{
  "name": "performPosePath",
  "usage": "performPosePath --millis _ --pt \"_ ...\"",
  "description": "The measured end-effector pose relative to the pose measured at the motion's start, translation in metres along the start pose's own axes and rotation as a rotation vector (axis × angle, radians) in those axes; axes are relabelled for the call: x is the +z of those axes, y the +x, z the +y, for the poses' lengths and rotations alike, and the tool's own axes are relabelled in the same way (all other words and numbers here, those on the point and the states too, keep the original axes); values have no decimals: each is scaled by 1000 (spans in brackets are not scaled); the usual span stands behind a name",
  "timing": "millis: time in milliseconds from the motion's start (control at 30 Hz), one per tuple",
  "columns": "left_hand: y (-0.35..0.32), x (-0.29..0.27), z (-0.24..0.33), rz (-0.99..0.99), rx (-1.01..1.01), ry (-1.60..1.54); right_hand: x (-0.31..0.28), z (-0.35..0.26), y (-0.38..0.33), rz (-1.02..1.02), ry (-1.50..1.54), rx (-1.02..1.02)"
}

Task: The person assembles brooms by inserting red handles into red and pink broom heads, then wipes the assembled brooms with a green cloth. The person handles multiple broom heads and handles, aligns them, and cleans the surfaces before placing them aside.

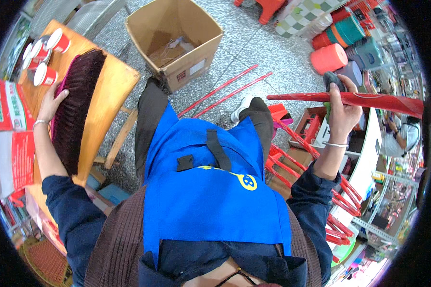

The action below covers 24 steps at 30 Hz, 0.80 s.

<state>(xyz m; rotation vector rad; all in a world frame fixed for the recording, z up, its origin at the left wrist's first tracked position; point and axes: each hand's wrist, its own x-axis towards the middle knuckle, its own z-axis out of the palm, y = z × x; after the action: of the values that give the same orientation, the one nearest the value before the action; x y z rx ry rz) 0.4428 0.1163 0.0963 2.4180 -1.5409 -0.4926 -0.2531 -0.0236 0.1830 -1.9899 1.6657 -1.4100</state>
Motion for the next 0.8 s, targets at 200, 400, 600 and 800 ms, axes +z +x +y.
performPosePath --millis 200,400,600,800 --pt "0 13 -6 109 -82 -6 5 -1 1 -1 -260 -79" --pt "-16 -8 -1 204 -264 95 12 -3 3 -7 -244 -113" --pt "-48 -45 26 150 -246 -304 12 -7 9 -28 -361 -141" --pt "-74 -76 65 385 -62 -716 16 -7 15 -59 -380 -241"
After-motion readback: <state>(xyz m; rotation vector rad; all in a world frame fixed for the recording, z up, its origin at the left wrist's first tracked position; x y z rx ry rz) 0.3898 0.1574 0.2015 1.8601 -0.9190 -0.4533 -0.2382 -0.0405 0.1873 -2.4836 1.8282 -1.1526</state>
